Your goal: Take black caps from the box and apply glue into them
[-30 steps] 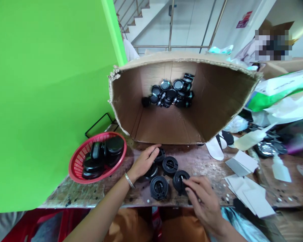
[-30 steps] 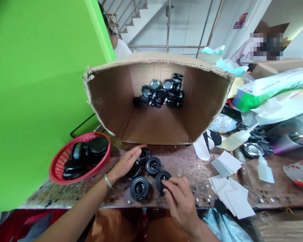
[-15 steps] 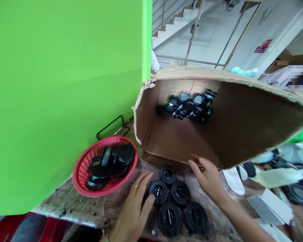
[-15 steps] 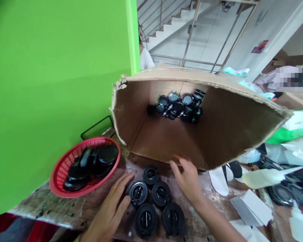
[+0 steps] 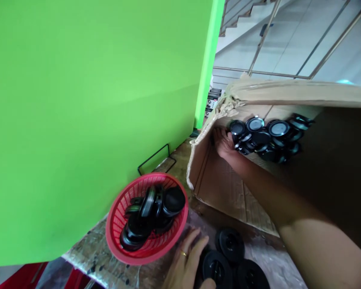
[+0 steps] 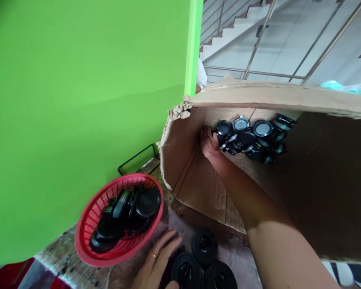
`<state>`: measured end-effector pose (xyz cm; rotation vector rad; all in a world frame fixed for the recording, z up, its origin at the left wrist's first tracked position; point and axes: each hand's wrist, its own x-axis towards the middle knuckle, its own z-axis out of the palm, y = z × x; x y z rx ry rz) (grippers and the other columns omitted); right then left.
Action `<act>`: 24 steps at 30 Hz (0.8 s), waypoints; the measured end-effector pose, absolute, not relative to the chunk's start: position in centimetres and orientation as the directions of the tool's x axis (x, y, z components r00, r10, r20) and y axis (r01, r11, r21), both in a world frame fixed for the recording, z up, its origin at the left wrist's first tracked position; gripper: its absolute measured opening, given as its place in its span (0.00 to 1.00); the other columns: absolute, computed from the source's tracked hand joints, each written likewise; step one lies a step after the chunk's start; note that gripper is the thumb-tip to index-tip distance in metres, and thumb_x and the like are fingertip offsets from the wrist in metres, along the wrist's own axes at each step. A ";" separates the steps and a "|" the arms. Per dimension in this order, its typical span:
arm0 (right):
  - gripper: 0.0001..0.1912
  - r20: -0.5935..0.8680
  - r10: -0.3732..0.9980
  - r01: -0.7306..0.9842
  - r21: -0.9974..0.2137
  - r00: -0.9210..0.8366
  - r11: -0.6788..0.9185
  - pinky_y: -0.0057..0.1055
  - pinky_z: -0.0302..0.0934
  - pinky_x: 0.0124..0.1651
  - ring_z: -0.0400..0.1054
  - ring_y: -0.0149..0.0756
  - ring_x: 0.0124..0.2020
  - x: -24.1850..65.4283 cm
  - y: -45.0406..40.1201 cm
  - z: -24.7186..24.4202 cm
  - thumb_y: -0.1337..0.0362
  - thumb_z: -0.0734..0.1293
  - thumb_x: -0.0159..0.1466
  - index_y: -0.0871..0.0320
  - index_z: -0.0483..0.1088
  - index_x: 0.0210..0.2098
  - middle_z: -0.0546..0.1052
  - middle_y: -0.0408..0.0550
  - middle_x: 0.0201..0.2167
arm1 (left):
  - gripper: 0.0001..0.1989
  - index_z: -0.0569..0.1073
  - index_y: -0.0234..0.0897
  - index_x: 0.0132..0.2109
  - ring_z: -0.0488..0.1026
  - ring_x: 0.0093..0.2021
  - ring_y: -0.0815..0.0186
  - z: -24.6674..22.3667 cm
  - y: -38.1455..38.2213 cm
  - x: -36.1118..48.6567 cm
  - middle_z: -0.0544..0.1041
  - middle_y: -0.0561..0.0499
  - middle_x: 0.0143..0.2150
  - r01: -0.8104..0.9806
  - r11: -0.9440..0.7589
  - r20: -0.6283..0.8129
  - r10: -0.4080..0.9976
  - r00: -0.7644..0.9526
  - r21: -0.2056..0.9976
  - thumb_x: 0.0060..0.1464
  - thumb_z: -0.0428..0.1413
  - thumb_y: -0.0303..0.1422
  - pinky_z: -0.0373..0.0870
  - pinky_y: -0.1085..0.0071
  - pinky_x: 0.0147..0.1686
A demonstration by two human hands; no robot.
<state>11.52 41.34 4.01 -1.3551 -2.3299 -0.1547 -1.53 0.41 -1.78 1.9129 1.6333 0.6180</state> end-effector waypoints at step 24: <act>0.21 0.417 0.798 0.688 -0.418 -0.434 0.593 0.42 0.64 0.49 0.66 0.45 0.49 26.1 14.4 3.4 0.71 0.63 0.56 0.55 0.59 0.49 0.69 0.52 0.46 | 0.22 0.58 0.47 0.65 0.55 0.68 0.57 0.8 1.0 -0.5 0.55 0.46 0.69 0.678 -0.108 0.058 0.994 0.096 0.727 0.65 0.43 0.38 0.56 0.50 0.65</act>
